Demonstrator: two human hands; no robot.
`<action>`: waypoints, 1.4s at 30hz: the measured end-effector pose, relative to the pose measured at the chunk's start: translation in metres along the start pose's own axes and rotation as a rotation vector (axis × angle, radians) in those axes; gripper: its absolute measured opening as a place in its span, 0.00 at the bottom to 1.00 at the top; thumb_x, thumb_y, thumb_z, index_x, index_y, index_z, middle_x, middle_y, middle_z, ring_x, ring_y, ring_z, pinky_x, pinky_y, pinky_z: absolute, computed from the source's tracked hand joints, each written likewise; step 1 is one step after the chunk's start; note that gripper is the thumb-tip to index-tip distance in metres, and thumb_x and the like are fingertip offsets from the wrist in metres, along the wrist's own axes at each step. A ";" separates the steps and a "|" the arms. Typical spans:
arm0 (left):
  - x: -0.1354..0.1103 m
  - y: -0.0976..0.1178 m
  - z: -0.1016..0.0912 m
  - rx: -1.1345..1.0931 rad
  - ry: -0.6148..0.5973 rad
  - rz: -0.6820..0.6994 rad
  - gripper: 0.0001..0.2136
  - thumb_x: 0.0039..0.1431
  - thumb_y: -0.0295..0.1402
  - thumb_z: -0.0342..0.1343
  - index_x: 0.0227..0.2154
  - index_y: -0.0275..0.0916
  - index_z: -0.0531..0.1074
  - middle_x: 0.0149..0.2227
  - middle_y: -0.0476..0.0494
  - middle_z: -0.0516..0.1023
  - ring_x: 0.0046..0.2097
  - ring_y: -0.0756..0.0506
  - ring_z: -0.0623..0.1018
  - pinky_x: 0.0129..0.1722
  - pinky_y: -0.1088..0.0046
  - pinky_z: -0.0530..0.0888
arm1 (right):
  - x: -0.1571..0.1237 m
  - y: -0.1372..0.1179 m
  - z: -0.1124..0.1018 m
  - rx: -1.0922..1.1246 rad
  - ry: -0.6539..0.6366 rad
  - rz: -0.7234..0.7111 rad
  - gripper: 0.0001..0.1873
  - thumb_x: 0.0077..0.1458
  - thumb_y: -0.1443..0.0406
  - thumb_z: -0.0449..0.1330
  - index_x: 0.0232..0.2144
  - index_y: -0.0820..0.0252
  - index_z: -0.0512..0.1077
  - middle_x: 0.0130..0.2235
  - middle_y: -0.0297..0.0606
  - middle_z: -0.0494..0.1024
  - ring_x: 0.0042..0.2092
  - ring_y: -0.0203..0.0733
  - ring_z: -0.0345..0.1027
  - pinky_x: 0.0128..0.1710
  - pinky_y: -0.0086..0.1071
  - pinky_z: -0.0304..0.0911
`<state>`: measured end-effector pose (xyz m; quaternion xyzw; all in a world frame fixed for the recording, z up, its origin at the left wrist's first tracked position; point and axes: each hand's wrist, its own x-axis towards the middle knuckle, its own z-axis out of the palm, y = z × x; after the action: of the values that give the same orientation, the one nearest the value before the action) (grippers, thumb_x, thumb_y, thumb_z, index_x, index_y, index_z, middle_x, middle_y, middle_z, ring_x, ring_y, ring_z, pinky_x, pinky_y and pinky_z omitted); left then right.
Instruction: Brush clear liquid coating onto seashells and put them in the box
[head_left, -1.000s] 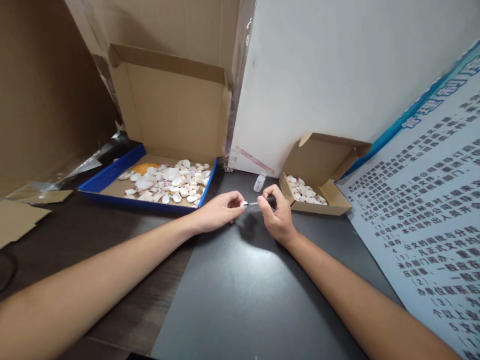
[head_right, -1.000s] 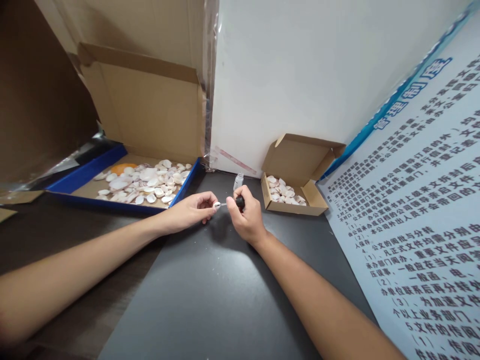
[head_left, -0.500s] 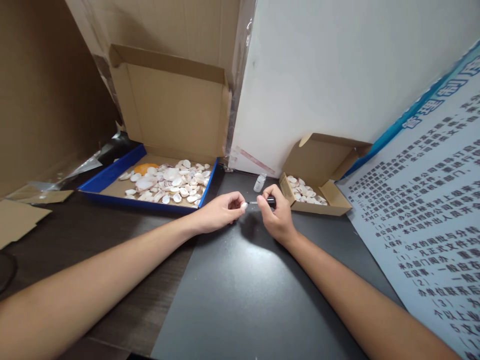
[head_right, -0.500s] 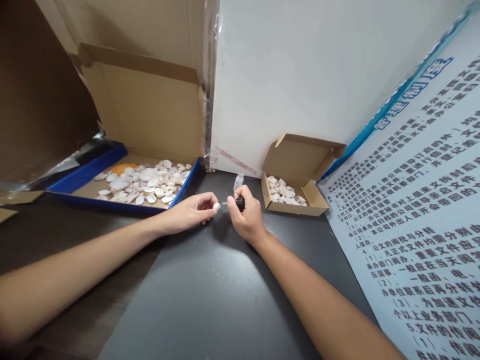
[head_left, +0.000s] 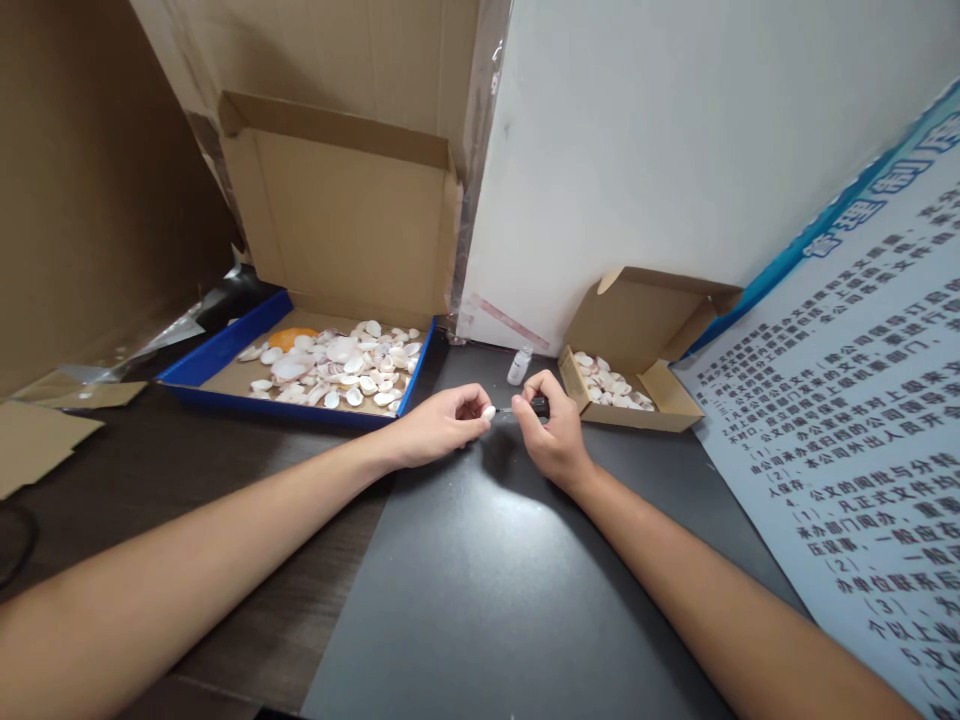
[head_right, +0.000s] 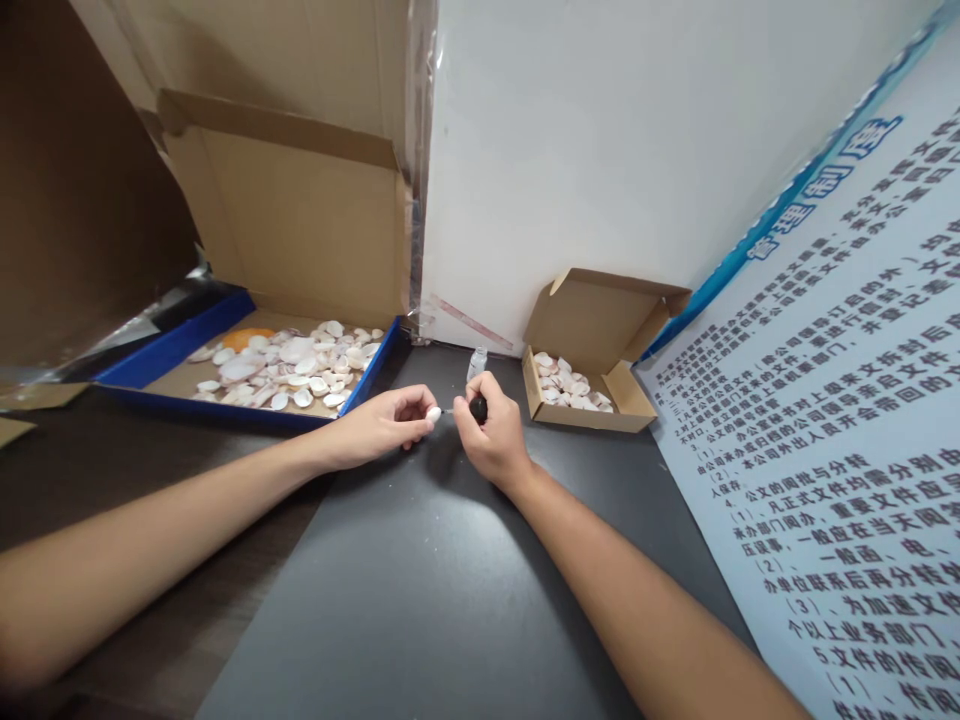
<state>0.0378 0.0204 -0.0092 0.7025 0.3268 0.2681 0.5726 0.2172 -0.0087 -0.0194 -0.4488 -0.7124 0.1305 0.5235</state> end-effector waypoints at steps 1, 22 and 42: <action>0.000 0.000 0.000 -0.006 0.000 0.000 0.08 0.55 0.36 0.55 0.30 0.38 0.64 0.25 0.55 0.64 0.25 0.53 0.64 0.25 0.77 0.62 | 0.000 0.000 0.000 0.010 -0.005 0.001 0.09 0.57 0.65 0.53 0.27 0.56 0.56 0.25 0.28 0.58 0.26 0.34 0.53 0.28 0.28 0.52; 0.000 0.000 0.001 -0.134 0.006 -0.040 0.07 0.56 0.35 0.55 0.31 0.39 0.63 0.21 0.55 0.67 0.22 0.53 0.70 0.23 0.78 0.68 | -0.001 -0.001 -0.002 0.017 0.008 0.001 0.09 0.58 0.64 0.53 0.27 0.56 0.57 0.26 0.29 0.58 0.27 0.35 0.53 0.29 0.29 0.53; 0.000 0.004 0.002 -0.314 0.081 -0.089 0.08 0.55 0.34 0.56 0.32 0.39 0.61 0.28 0.52 0.73 0.19 0.54 0.73 0.16 0.80 0.67 | 0.000 0.000 0.000 -0.017 0.034 0.025 0.08 0.57 0.65 0.53 0.27 0.56 0.56 0.25 0.28 0.59 0.27 0.35 0.54 0.29 0.29 0.54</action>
<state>0.0403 0.0185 -0.0061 0.5776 0.3345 0.3183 0.6732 0.2170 -0.0089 -0.0192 -0.4645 -0.6988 0.1232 0.5299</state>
